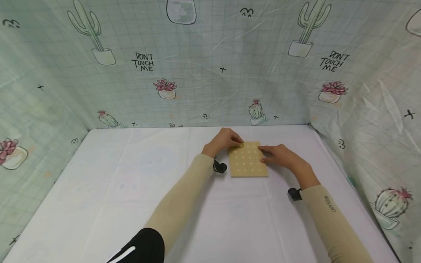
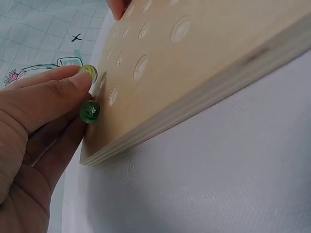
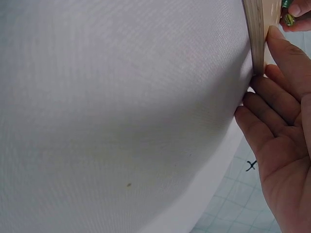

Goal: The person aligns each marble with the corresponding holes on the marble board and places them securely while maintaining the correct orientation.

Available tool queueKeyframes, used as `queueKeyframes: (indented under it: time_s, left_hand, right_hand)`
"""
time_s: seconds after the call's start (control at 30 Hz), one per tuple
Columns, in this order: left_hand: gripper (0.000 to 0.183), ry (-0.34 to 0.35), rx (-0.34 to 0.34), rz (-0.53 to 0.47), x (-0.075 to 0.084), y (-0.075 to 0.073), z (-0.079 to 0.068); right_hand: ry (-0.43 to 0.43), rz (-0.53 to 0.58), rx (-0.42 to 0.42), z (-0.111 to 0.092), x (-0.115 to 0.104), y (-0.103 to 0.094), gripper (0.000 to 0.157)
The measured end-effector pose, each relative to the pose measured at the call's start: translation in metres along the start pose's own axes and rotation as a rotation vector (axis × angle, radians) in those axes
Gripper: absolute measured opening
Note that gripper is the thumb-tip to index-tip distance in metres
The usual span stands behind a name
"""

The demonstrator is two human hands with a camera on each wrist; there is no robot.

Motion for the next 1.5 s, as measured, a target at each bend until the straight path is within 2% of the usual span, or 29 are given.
queueKeyframes:
  time_s: [0.5,0.67,0.87,1.03,1.23,1.5]
  left_hand:
    - [0.021,0.002,0.017,-0.019,0.002,-0.001,-0.003]
    - [0.020,-0.033,0.058,-0.007,-0.002,-0.007,-0.008]
    - [0.023,-0.043,0.091,-0.009,-0.013,-0.023,-0.021]
    - [0.024,-0.045,0.092,0.005,-0.024,-0.036,-0.034]
    - [0.025,-0.069,0.084,0.049,-0.035,-0.045,-0.047]
    - [0.024,-0.065,0.097,0.101,-0.047,-0.058,-0.067]
  right_hand:
    - [-0.007,0.004,-0.003,0.002,0.000,-0.002,0.066]
    - [-0.006,-0.005,-0.001,0.004,0.001,-0.001,0.066]
    - [0.003,-0.016,-0.009,0.004,-0.001,0.002,0.067]
    - [0.013,-0.003,-0.003,0.002,-0.001,0.000,0.066]
    - [0.023,0.000,0.000,0.001,0.001,-0.002,0.065]
    - [0.032,0.001,-0.008,0.002,0.001,0.001,0.066]
Point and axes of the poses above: each hand's wrist, its own z-axis towards the middle knuckle, its own y-axis out of the palm, x = y × z, the point moved 5 cm from there along z, towards the middle knuckle, and after that the axes turned 13 degrees about z, right-handed, at the moved point
